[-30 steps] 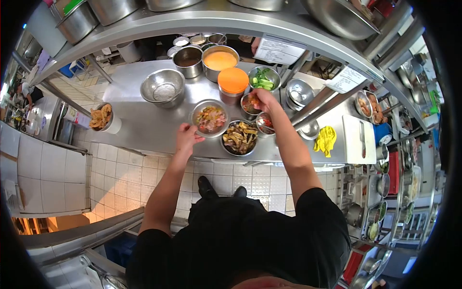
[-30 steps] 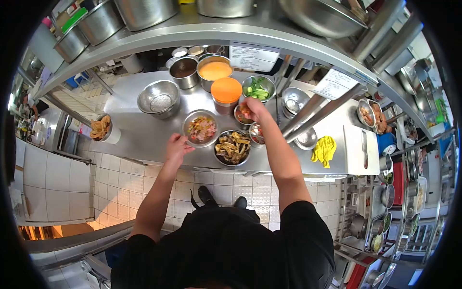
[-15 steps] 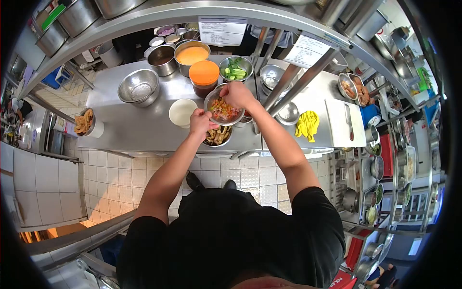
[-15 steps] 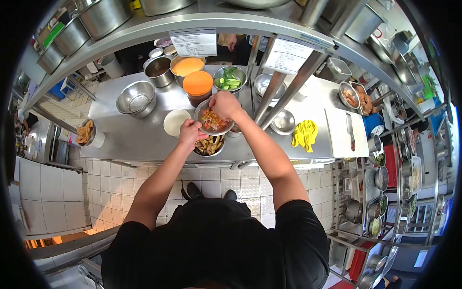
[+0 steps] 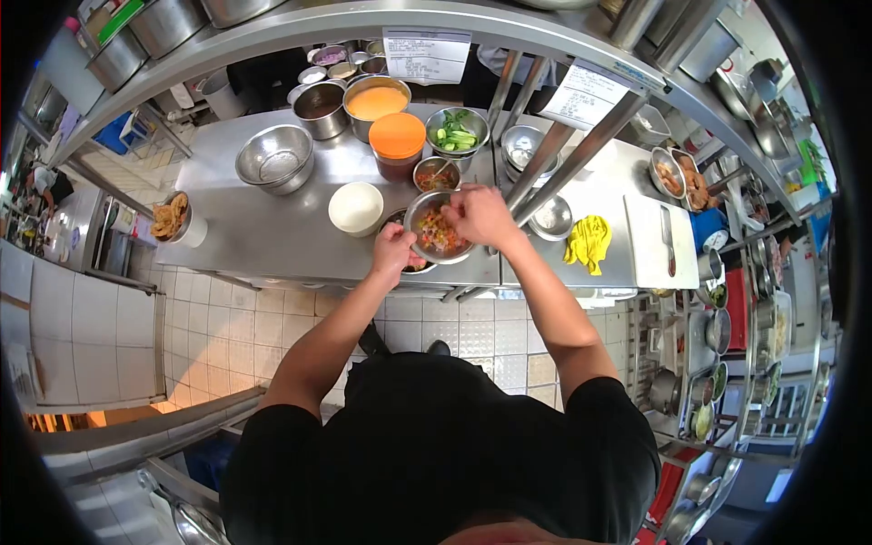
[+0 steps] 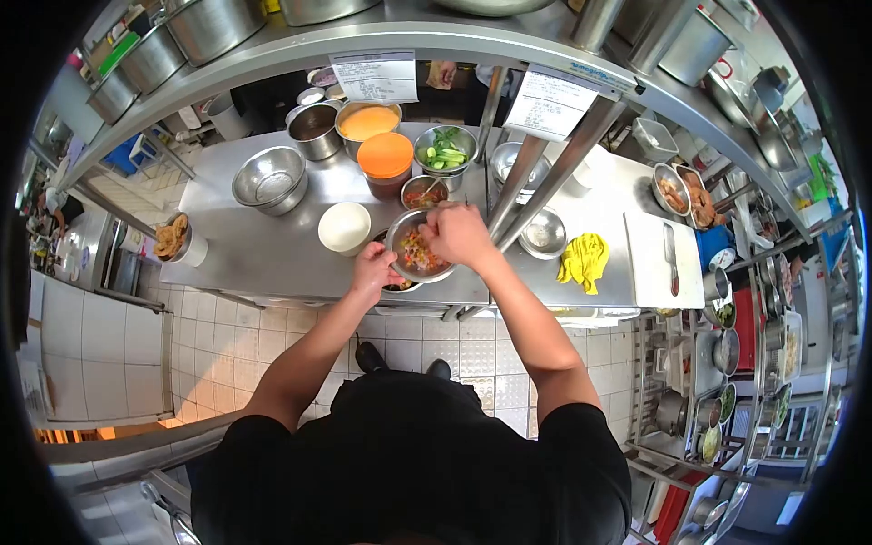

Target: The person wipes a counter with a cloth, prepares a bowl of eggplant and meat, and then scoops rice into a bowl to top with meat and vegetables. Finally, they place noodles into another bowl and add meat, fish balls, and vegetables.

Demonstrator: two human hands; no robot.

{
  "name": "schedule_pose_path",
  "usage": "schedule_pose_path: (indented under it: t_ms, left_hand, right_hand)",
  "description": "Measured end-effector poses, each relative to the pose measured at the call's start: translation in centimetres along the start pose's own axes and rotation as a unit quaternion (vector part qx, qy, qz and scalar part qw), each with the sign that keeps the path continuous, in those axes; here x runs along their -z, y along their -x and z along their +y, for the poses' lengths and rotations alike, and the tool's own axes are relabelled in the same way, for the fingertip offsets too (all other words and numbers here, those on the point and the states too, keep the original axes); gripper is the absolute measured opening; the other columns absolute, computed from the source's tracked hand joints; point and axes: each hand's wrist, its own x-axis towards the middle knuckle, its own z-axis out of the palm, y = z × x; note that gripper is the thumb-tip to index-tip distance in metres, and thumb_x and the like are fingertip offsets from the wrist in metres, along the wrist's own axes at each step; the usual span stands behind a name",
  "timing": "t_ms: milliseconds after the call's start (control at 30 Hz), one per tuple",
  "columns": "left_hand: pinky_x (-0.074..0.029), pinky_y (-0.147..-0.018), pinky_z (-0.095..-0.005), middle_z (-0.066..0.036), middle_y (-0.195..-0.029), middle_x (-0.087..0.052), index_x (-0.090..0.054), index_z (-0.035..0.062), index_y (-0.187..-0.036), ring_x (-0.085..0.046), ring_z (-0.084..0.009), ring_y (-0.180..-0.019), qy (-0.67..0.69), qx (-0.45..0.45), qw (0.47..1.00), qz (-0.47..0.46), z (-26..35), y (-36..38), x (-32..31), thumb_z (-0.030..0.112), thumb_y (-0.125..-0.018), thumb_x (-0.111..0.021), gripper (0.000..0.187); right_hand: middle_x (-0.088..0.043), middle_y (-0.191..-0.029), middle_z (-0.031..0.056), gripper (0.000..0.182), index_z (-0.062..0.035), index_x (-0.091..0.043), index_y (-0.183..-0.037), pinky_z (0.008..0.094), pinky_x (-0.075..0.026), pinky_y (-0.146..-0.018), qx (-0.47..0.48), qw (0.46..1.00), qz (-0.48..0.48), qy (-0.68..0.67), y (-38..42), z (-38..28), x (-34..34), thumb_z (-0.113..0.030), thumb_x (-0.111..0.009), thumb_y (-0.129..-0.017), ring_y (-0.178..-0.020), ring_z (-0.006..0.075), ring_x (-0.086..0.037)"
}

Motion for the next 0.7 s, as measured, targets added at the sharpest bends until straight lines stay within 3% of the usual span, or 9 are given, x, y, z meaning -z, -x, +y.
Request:
schedule_pose_path:
  t_ms: [100, 233, 333, 467, 500, 533, 600, 633, 700]
  left_hand:
    - [-0.058, -0.049, -0.0313, -0.007, -0.081, -0.056, -0.049, 0.0034, -0.092, -0.059, -0.0143, -0.054, -0.008, 0.004, 1.000, 0.001, -1.0, 0.0, 0.7, 0.008, -0.086, -0.057, 0.011]
    - [-0.057, -0.047, -0.0311, -0.006, -0.078, -0.056, -0.049, 0.0036, -0.091, -0.060, -0.0146, -0.054, -0.014, 0.000, 0.999, -0.032, -0.9, 0.0, 1.9, 0.008, -0.086, -0.057, 0.010]
    - [-0.056, -0.046, -0.0297, -0.004, -0.076, -0.053, -0.050, 0.0043, -0.090, -0.056, -0.0121, -0.052, -0.030, 0.001, 0.998, -0.050, -0.5, 0.2, 3.2, 0.007, -0.086, -0.056, 0.008]
    - [-0.056, -0.046, -0.0295, -0.004, -0.077, -0.052, -0.050, 0.0034, -0.090, -0.055, -0.0111, -0.052, -0.055, 0.018, 0.994, -0.088, 0.4, 0.1, 4.3, 0.006, -0.086, -0.056, 0.008]
    - [-0.056, -0.047, -0.0295, -0.004, -0.077, -0.052, -0.050, 0.0032, -0.090, -0.055, -0.0110, -0.052, -0.065, 0.020, 0.993, -0.099, 0.6, -0.3, 4.5, 0.006, -0.086, -0.056, 0.008]
    - [-0.056, -0.047, -0.0295, -0.005, -0.078, -0.052, -0.050, 0.0031, -0.090, -0.055, -0.0111, -0.052, -0.069, 0.022, 0.990, -0.117, 0.7, -0.5, 4.8, 0.006, -0.086, -0.055, 0.007]
    - [-0.056, -0.047, -0.0293, -0.005, -0.078, -0.052, -0.050, 0.0028, -0.090, -0.055, -0.0111, -0.053, -0.076, 0.029, 0.985, -0.150, 0.6, -0.8, 5.3, 0.005, -0.086, -0.055, 0.007]
    - [-0.056, -0.047, -0.0291, -0.005, -0.079, -0.052, -0.050, 0.0029, -0.090, -0.055, -0.0111, -0.053, -0.084, 0.038, 0.981, -0.170, 0.5, -0.8, 5.5, 0.005, -0.086, -0.055, 0.007]
    - [-0.056, -0.048, -0.0288, -0.005, -0.079, -0.053, -0.050, 0.0030, -0.092, -0.055, -0.0111, -0.053, -0.097, 0.052, 0.971, -0.212, 0.2, -1.0, 5.1, 0.006, -0.087, -0.055, 0.008]
  right_hand:
    - [-0.061, -0.077, 0.0125, 0.006, -0.0038, -0.058, -0.071, 0.0442, -0.047, -0.072, 0.011, 0.998, -0.026, -0.047, 0.4, 0.2, -1.4, -0.004, -0.058, -0.065, -0.081, 0.0353, -0.059]
    - [-0.066, -0.087, 0.0125, 0.016, -0.0085, -0.064, -0.084, 0.0427, -0.044, -0.084, 0.002, 0.997, 0.067, 0.045, 1.7, -3.6, -2.7, -0.010, -0.060, -0.068, -0.093, 0.0328, -0.060]
    - [-0.067, -0.091, 0.0113, 0.023, -0.0104, -0.068, -0.093, 0.0422, -0.043, -0.087, 0.088, 0.983, 0.126, 0.096, 3.0, -6.2, -2.9, -0.011, -0.059, -0.071, -0.095, 0.0319, -0.060]
    - [-0.068, -0.089, 0.0124, 0.022, -0.0076, -0.069, -0.092, 0.0415, -0.045, -0.088, -0.058, 0.984, 0.171, -0.008, 3.8, -7.6, -1.6, -0.006, -0.059, -0.072, -0.093, 0.0294, -0.062]
    - [-0.067, -0.088, 0.0148, 0.020, -0.0052, -0.067, -0.091, 0.0421, -0.049, -0.079, -0.093, 0.967, 0.232, -0.048, 4.5, -6.1, -2.4, -0.004, -0.059, -0.072, -0.087, 0.0324, -0.062]
    - [-0.066, -0.089, 0.0170, 0.022, -0.0033, -0.065, -0.097, 0.0429, -0.051, -0.073, -0.156, 0.950, 0.270, -0.021, 5.5, -5.2, -2.9, -0.007, -0.058, -0.077, -0.083, 0.0376, -0.062]
    - [-0.066, -0.085, 0.0168, 0.026, 0.0000, -0.060, -0.106, 0.0380, -0.051, -0.071, -0.319, 0.919, 0.232, 0.017, 7.5, -3.9, -3.9, -0.010, -0.056, -0.082, -0.077, 0.0319, -0.064]
    - [-0.064, -0.083, 0.0149, 0.027, 0.0008, -0.058, -0.108, 0.0363, -0.051, -0.068, -0.372, 0.897, 0.194, -0.135, 8.7, -2.8, -5.2, -0.011, -0.055, -0.084, -0.074, 0.0283, -0.063]
    - [-0.062, -0.078, 0.0111, 0.028, 0.0023, -0.054, -0.112, 0.0329, -0.051, -0.062, -0.437, 0.783, 0.119, -0.426, 10.2, -1.7, -6.7, -0.013, -0.053, -0.088, -0.068, 0.0212, -0.062]
